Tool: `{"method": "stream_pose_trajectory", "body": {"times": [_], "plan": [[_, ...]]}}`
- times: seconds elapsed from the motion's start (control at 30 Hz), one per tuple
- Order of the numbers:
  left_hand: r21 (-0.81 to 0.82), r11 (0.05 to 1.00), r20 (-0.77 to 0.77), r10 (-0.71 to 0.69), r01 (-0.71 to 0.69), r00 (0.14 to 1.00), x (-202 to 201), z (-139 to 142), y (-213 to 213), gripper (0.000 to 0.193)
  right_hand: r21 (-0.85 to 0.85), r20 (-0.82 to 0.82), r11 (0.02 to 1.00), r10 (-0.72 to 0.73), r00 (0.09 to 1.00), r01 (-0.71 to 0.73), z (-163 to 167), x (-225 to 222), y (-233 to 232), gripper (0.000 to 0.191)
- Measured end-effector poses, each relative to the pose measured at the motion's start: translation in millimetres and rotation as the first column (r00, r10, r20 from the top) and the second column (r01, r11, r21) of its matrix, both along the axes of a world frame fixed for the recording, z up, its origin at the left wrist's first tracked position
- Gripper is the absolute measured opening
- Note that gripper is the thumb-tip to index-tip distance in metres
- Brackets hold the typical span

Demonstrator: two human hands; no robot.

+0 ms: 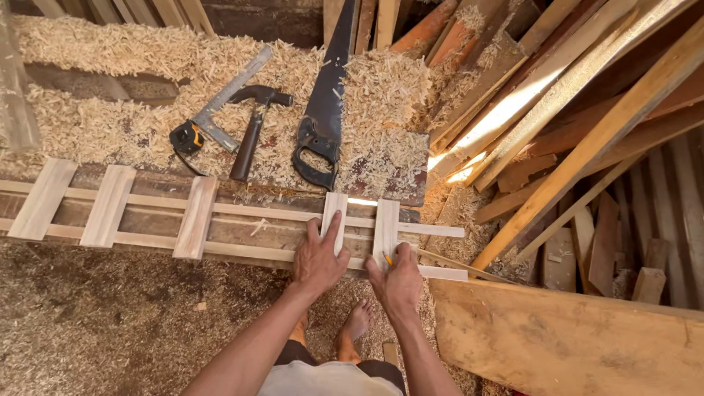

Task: The person uses an electric hand planer to smooth the surface of small wooden blocks on a workbench, hammers nails into a long board, then arranges the planed blocks in rows along the board and marks them with a pencil.

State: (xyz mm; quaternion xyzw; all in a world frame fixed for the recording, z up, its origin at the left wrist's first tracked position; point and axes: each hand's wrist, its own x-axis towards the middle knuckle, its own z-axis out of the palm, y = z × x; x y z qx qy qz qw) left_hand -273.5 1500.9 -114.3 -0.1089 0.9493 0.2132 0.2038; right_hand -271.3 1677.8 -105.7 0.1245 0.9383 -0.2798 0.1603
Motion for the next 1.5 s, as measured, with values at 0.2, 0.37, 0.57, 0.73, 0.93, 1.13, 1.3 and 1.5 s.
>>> {"method": "stream_pose_trajectory", "body": {"times": [0.2, 0.37, 0.57, 0.73, 0.93, 1.13, 1.3, 1.5], "plan": [[-0.004, 1.000, -0.062, -0.024, 0.024, 0.998, 1.9, -7.4, -1.8, 0.088, 0.036, 0.096, 0.998, -0.058, 0.994, 0.055, 6.1, 0.6, -6.3, 0.052], [0.007, 1.000, -0.013, -0.012, 0.012, 1.000, 1.5, -7.9, -3.2, 0.088, 0.123, 0.108, 0.991, -0.073, 0.991, 0.060, 9.2, -3.1, -6.0, 0.056], [-0.004, 0.999, -0.048, -0.040, 0.040, 0.998, 1.2, -7.4, -6.3, 0.089, 0.179, 0.090, 0.983, -0.067, 0.994, 0.051, 6.2, -1.4, -2.7, 0.059], [0.020, 1.000, 0.015, -0.018, 0.018, 1.000, 1.8, -7.6, -7.5, 0.092, 0.178, 0.097, 0.981, -0.090, 0.991, 0.071, 1.1, 0.5, 2.1, 0.059], [0.036, 0.999, 0.010, 0.002, -0.002, 1.000, 1.6, -2.8, -8.0, 0.089, 0.146, 0.085, 0.982, -0.133, 0.987, 0.120, -2.3, 1.4, 1.4, 0.063], [0.062, 0.998, 0.023, 0.020, -0.022, 1.000, 5.0, -0.9, -10.1, 0.088, 0.157, 0.084, 0.983, -0.113, 0.990, 0.099, -0.8, 2.4, 5.0, 0.065], [0.061, 0.997, 0.009, 0.055, -0.055, 0.998, 7.5, -5.1, -8.1, 0.089, 0.150, 0.046, 0.983, -0.115, 0.992, 0.107, 5.8, 4.6, 8.0, 0.062], [0.042, 0.997, -0.013, 0.057, -0.057, 0.998, 3.8, 0.7, -4.6, 0.090, 0.160, 0.070, 0.982, -0.114, 0.991, 0.102, 11.3, 3.8, 9.8, 0.063]]}}
